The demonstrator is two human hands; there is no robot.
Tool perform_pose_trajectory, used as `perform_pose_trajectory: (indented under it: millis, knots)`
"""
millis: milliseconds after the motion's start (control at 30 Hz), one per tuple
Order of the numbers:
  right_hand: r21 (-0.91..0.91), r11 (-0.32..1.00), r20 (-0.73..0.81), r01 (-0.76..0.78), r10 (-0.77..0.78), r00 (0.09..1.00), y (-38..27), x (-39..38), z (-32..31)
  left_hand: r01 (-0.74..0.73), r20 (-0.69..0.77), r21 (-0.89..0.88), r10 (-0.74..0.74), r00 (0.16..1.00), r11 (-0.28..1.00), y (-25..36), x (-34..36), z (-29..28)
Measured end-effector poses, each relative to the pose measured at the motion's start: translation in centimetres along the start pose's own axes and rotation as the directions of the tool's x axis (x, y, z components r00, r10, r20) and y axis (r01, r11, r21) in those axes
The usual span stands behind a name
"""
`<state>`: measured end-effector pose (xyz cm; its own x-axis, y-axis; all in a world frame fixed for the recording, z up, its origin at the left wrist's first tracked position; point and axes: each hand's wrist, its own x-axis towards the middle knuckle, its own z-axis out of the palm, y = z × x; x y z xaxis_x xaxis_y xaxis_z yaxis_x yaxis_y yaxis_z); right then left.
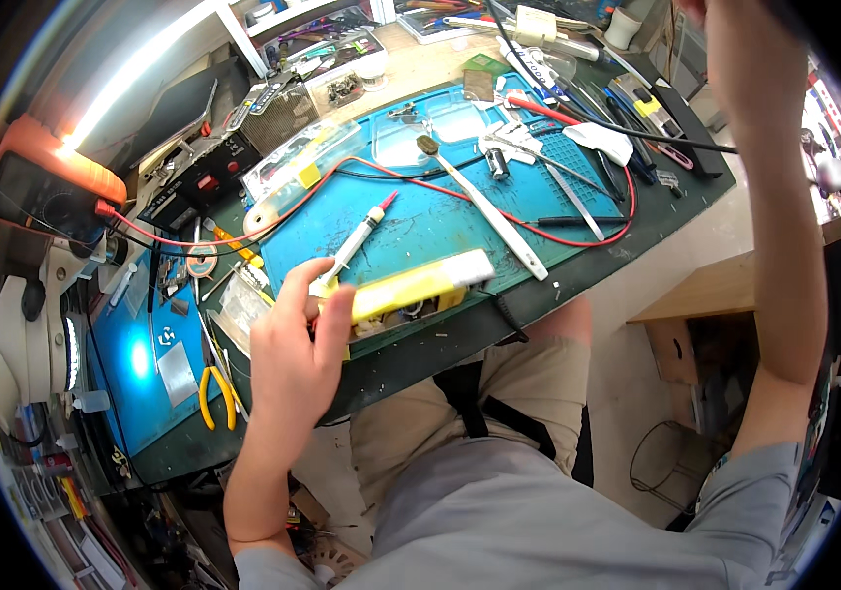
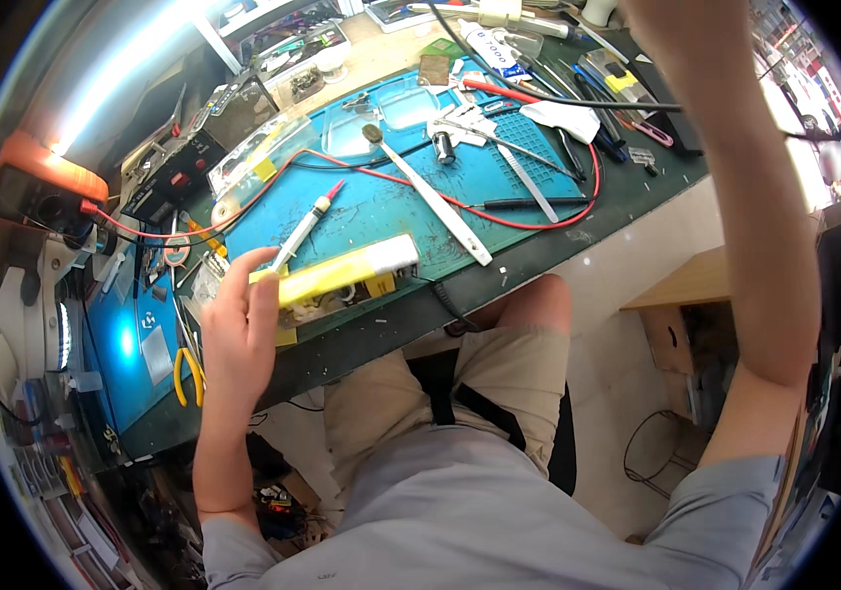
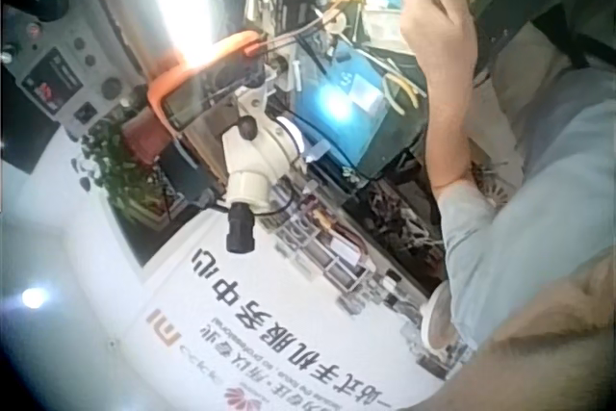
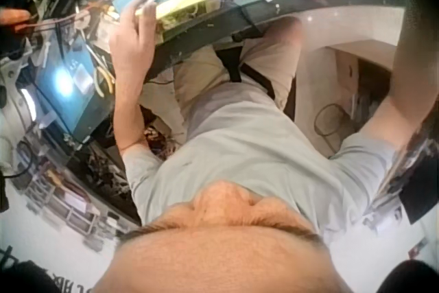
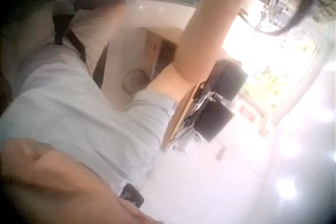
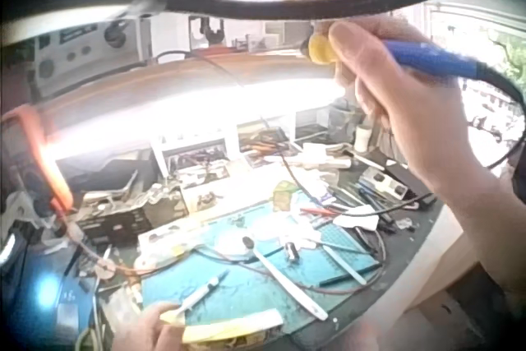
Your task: The person disassembles a small electronic device, removes the internal circuit board, and uses a soldering iron to work on specific components. They then reassemble the device and hand it to a customer who tests it.
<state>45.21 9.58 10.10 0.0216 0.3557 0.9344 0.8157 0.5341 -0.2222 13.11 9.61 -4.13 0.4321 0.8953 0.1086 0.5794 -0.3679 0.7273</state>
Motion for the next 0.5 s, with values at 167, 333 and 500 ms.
perform_pose_trajectory:
  millis: [167,333,500]
  knots:
    - [0.066,0.997,0.313,0.047,-0.066,0.947,-0.8,-8.4,-1.8,0.159,0.094,-0.108,-0.15,0.984,0.981,0.7,1.6,0.1]
    - [-0.028,1.0,0.475,0.013,0.001,0.88,-4.6,-15.4,-0.2,0.168,0.126,-0.143,-0.151,0.98,0.975,0.5,1.5,0.1]
    - [0.075,0.988,0.402,-0.136,0.095,0.911,-5.4,-19.1,3.2,0.087,0.095,-0.105,-0.077,0.993,0.991,0.7,0.7,0.0]
